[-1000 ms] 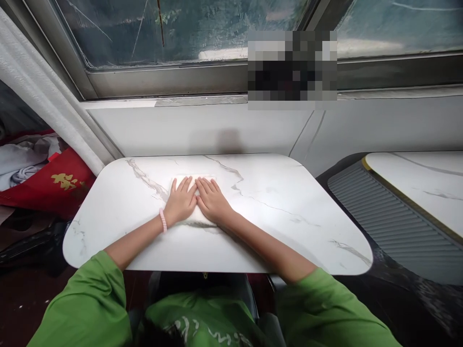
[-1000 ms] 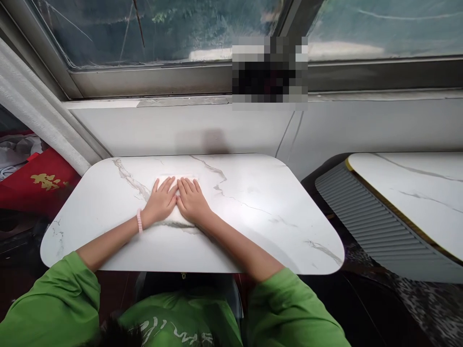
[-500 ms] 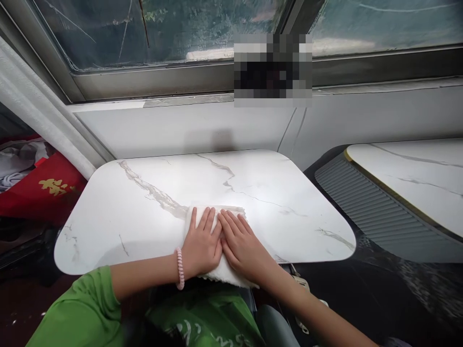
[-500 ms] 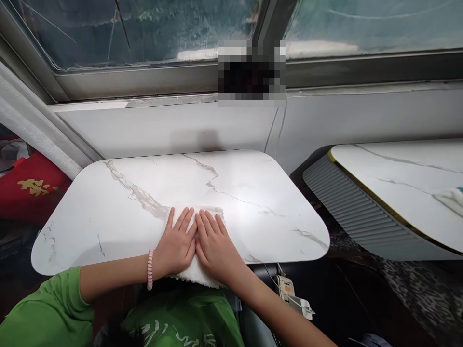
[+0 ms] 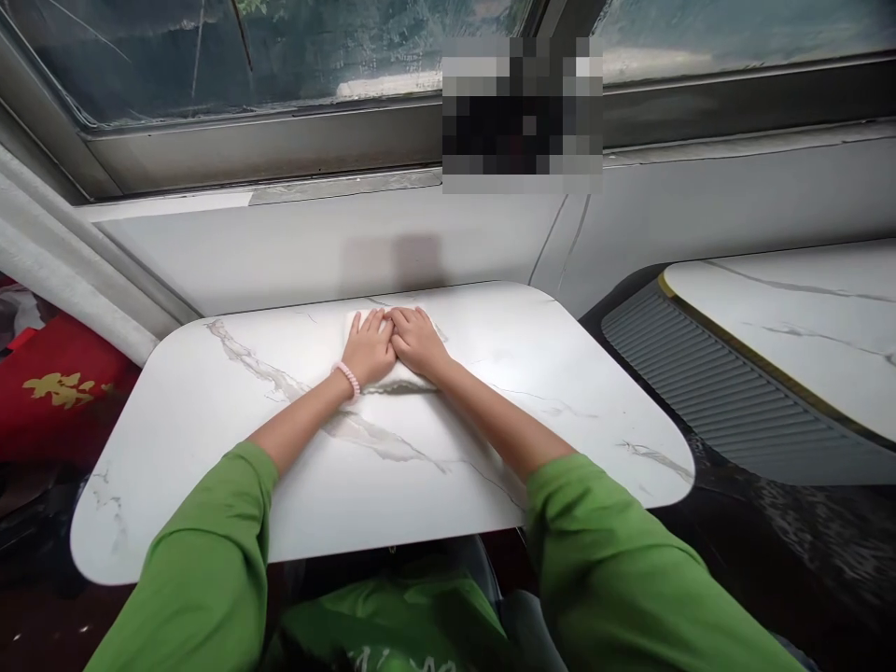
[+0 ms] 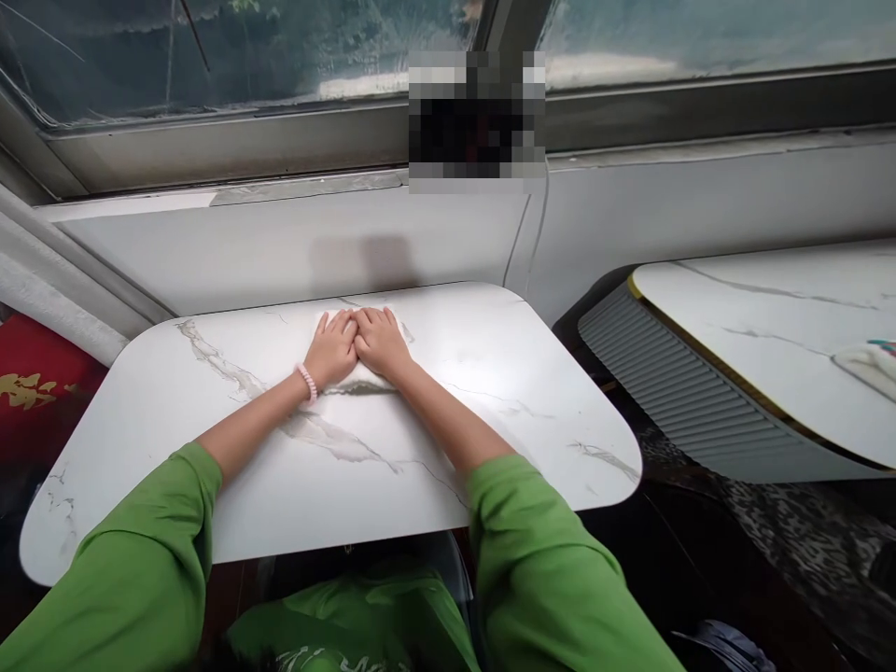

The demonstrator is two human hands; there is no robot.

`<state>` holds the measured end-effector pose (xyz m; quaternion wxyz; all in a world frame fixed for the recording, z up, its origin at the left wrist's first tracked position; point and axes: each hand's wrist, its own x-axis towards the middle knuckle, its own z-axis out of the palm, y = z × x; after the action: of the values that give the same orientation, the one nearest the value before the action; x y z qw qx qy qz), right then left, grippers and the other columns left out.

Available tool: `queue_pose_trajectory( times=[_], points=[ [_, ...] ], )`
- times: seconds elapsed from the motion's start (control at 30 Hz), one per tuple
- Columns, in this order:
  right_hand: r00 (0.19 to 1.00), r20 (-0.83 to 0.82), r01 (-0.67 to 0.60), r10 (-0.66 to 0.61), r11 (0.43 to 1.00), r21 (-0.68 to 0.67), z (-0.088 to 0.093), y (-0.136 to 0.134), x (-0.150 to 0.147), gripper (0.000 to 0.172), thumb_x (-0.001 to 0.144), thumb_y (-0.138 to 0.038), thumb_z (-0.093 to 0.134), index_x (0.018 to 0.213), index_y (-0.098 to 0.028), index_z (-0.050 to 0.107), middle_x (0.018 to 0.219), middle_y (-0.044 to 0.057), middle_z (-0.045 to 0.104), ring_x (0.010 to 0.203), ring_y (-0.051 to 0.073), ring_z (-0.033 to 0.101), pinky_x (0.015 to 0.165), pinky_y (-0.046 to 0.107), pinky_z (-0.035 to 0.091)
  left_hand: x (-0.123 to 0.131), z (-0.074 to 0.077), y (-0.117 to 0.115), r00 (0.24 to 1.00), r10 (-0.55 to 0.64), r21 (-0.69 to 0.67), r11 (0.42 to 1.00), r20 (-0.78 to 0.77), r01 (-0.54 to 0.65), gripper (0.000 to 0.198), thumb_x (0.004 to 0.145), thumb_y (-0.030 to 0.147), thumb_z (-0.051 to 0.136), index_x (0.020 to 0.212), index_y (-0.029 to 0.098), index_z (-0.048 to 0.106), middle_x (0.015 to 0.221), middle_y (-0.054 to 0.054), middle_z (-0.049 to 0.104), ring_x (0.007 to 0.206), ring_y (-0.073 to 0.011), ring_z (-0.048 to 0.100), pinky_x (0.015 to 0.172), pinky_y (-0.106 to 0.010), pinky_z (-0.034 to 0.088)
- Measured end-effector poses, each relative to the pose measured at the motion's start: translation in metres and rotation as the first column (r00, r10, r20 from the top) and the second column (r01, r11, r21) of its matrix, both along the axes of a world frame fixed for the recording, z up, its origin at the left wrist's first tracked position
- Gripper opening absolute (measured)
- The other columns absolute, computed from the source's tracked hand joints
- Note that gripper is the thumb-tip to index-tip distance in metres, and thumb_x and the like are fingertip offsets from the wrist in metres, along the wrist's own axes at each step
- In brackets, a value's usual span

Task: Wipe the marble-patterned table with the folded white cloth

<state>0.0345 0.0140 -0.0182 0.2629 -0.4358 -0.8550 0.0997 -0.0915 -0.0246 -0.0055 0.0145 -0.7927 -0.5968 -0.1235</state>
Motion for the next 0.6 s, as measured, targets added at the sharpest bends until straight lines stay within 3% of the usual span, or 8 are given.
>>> queue_pose_trajectory(
  times=[0.13, 0.27, 0.43, 0.6],
  points=[
    [0.999, 0.003, 0.035, -0.035, 0.999, 0.0, 0.001, 0.041, -0.01, 0.043, 0.079, -0.013, 0.036, 0.116, -0.014, 0.057, 0.121, 0.016, 0.063, 0.115, 0.029, 0.052, 0.11, 0.049, 0.029, -0.006, 0.0, 0.042, 0.999, 0.006, 0.015, 1.0, 0.033, -0.007, 0.046, 0.094, 0.019, 0.036, 0.137, 0.012, 0.051, 0.149, -0.015, 0.047, 0.142, -0.0249, 0.038, 0.121, -0.048, 0.019],
    [0.999, -0.001, 0.036, -0.036, 0.999, 0.002, -0.001, 0.056, -0.01, 0.041, 0.079, -0.013, 0.036, 0.114, -0.015, 0.058, 0.119, 0.015, 0.064, 0.112, 0.028, 0.053, 0.11, 0.047, 0.03, -0.005, 0.0, 0.055, 0.999, 0.029, 0.023, 0.999, 0.038, -0.03, 0.045, 0.096, 0.018, 0.032, 0.136, 0.013, 0.053, 0.149, -0.013, 0.047, 0.142, -0.024, 0.037, 0.121, -0.047, 0.018],
    [0.999, -0.03, 0.032, -0.032, 0.999, -0.004, -0.002, 0.046, -0.004, 0.044, 0.081, -0.012, 0.035, 0.118, -0.014, 0.058, 0.127, 0.014, 0.061, 0.121, 0.027, 0.05, 0.113, 0.048, 0.026, 0.001, 0.001, 0.046, 0.999, 0.05, 0.003, 0.999, -0.011, -0.05, 0.049, 0.096, 0.018, 0.031, 0.14, 0.011, 0.049, 0.154, -0.014, 0.04, 0.145, -0.0232, 0.032, 0.122, -0.047, 0.015],
    [0.999, -0.042, -0.003, 0.003, 1.0, -0.011, -0.001, 0.019, 0.019, 0.047, 0.081, -0.014, 0.035, 0.121, -0.013, 0.058, 0.131, 0.016, 0.06, 0.125, 0.027, 0.049, 0.115, 0.049, 0.025, 0.024, 0.003, 0.015, 0.997, 0.077, -0.016, 0.997, -0.021, -0.077, 0.05, 0.097, 0.02, 0.03, 0.142, 0.01, 0.047, 0.155, -0.015, 0.039, 0.146, -0.025, 0.031, 0.122, -0.049, 0.016]
  ],
)
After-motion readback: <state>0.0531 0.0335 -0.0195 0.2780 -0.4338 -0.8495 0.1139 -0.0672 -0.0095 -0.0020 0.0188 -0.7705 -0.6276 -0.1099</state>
